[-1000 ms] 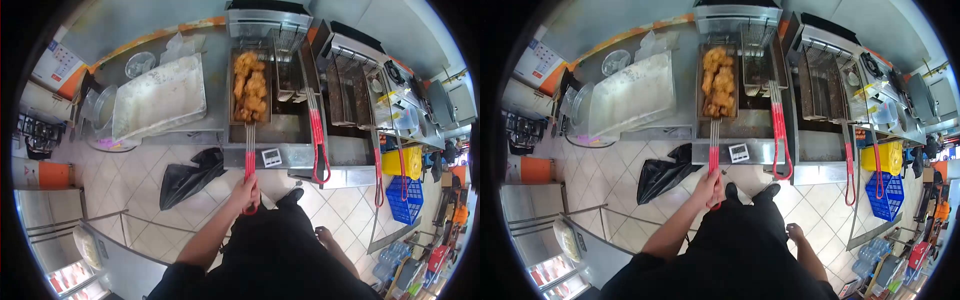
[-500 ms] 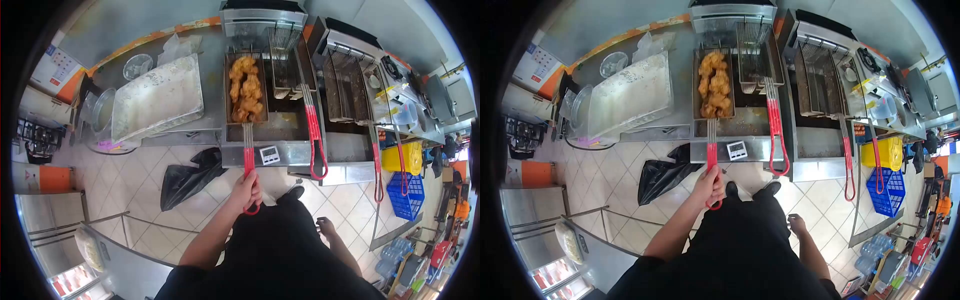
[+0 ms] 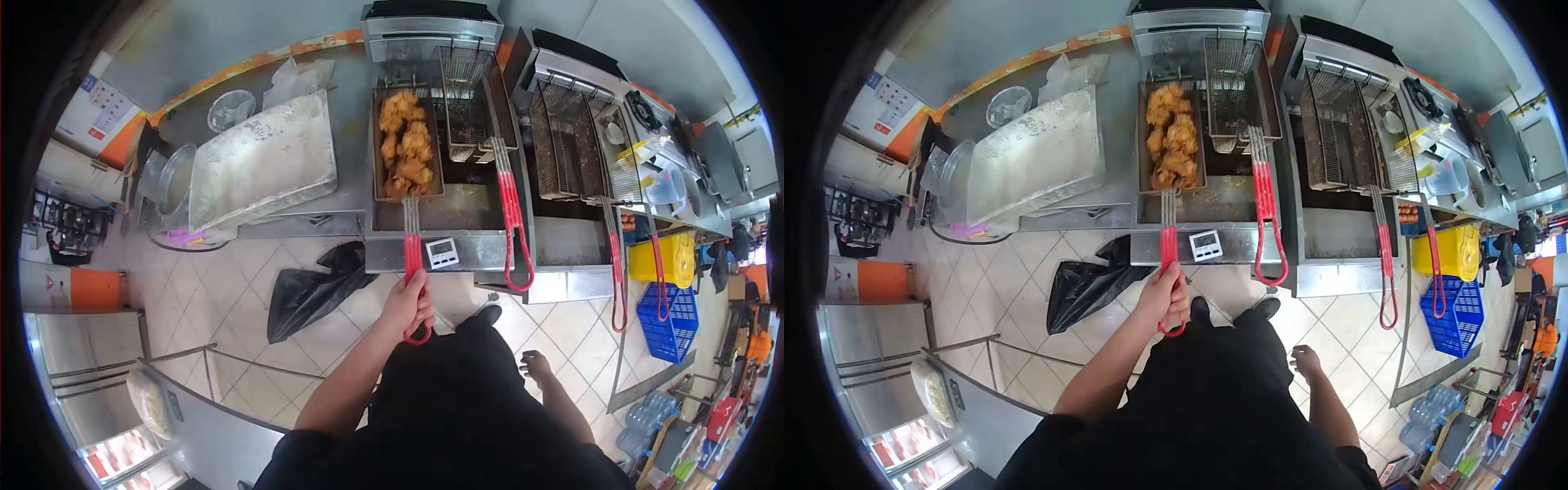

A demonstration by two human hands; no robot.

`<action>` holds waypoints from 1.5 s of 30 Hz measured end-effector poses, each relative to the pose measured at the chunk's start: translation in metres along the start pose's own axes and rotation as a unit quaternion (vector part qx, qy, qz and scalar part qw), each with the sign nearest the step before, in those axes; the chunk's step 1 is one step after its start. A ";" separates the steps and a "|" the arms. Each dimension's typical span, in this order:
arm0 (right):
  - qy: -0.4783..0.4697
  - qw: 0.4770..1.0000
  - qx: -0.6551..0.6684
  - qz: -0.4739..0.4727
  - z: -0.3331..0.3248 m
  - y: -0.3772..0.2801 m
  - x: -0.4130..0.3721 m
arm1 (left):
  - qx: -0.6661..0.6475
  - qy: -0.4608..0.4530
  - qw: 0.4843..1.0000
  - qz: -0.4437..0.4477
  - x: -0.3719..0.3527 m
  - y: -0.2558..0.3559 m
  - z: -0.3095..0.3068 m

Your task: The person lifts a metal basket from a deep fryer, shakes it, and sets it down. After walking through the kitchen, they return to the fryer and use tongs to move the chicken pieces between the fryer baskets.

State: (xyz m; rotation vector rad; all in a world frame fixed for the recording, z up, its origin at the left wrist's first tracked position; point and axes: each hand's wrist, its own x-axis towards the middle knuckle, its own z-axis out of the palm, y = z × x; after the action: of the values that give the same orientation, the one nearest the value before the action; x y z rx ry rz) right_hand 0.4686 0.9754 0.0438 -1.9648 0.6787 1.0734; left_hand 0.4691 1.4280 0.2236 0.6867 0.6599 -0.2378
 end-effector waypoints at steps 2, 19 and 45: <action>-0.032 0.996 -0.077 -0.002 0.004 0.002 0.005 | 0.030 0.002 0.999 0.025 0.001 0.018 0.003; -0.008 0.997 -0.073 0.007 -0.027 0.004 0.004 | 0.008 -0.034 0.999 0.009 -0.009 0.021 0.002; 0.000 0.988 -0.117 -0.102 -0.030 0.008 0.001 | -0.019 -0.039 0.999 -0.006 -0.012 -0.020 0.001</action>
State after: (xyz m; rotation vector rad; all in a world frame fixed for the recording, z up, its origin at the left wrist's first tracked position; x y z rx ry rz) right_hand 0.4769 0.9458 0.0504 -2.1790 0.3542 1.0652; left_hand 0.4519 1.4121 0.2220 0.6348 0.5916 -0.2612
